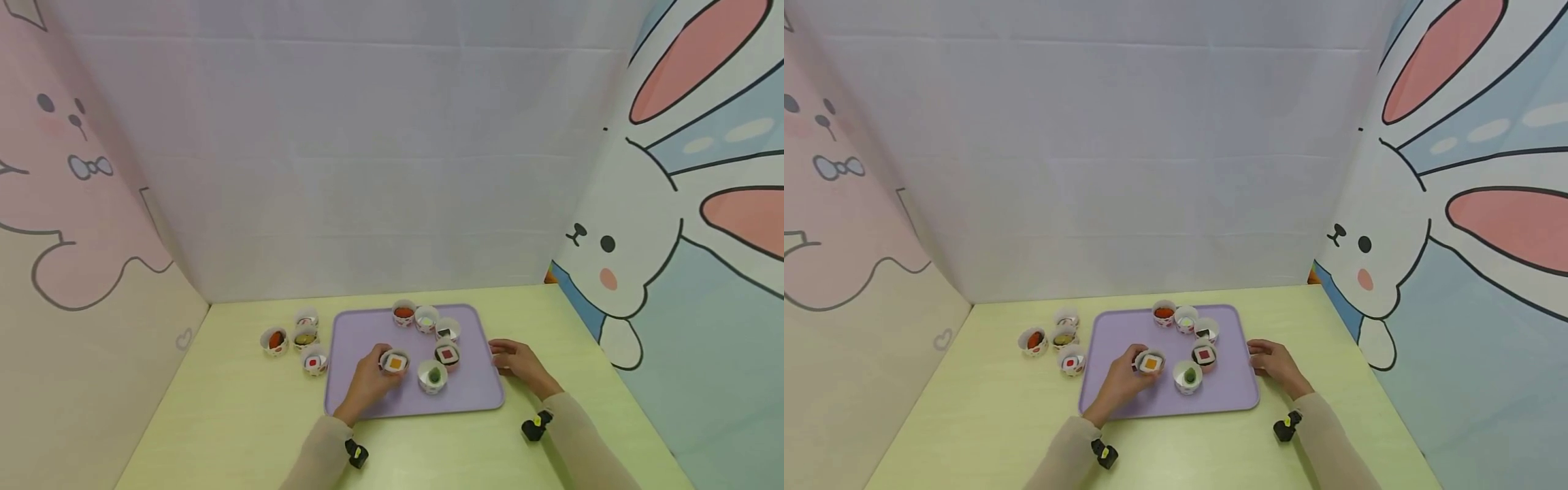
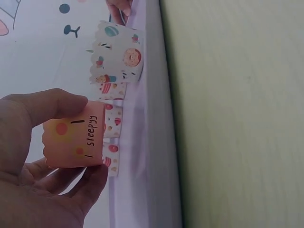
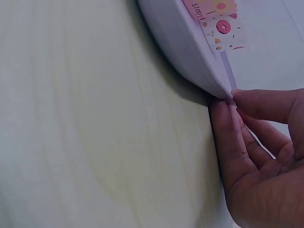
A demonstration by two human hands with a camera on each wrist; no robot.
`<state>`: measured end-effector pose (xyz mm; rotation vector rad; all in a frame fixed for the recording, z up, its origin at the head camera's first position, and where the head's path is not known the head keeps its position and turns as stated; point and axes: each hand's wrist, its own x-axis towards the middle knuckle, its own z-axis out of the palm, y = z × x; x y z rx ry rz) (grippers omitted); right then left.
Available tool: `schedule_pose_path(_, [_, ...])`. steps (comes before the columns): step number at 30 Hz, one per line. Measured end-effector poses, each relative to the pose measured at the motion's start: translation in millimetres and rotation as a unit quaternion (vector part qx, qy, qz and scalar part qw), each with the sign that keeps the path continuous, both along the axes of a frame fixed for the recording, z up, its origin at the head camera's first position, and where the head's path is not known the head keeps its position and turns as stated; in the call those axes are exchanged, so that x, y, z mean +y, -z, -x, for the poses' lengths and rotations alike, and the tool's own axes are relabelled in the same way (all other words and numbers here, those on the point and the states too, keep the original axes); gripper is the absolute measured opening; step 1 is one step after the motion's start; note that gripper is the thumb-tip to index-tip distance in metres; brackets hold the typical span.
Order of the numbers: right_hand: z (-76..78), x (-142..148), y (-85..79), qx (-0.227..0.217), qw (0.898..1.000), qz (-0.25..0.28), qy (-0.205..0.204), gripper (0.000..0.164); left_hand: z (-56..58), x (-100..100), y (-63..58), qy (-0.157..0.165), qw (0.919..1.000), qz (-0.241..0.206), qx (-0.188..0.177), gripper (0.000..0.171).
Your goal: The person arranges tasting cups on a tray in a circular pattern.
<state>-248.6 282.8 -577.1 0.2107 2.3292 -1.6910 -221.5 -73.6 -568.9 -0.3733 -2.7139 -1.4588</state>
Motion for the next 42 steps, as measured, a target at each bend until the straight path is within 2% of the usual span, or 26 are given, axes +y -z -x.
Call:
schedule_pose_path(13, [0.9,-2,-0.7,0.002,1.000,-0.007,-0.003,0.050,-3.9,17,15.0,-0.009,0.9995,0.030,-0.008,0.054])
schedule_pose_path(20, [2.3,-2,0.0,0.001,1.000,-0.007,0.004,0.049,-6.3,19,13.1,0.001,0.9988,0.044,-0.018,0.059])
schedule_pose_path(30, [1.7,-2,2.4,-0.001,1.000,-0.010,0.011,0.048,-11.0,18,14.5,0.024,0.9978,0.061,0.003,0.052])
schedule_pose_path(38, [0.9,0,3.2,0.003,1.000,-0.013,0.005,0.049,-16.3,17,13.1,0.039,0.9975,0.055,-0.021,0.054])
schedule_pose_path(42, [0.8,-1,2.0,0.002,1.000,-0.005,0.013,0.049,-17.7,17,11.6,0.046,0.9969,0.058,-0.026,0.061])
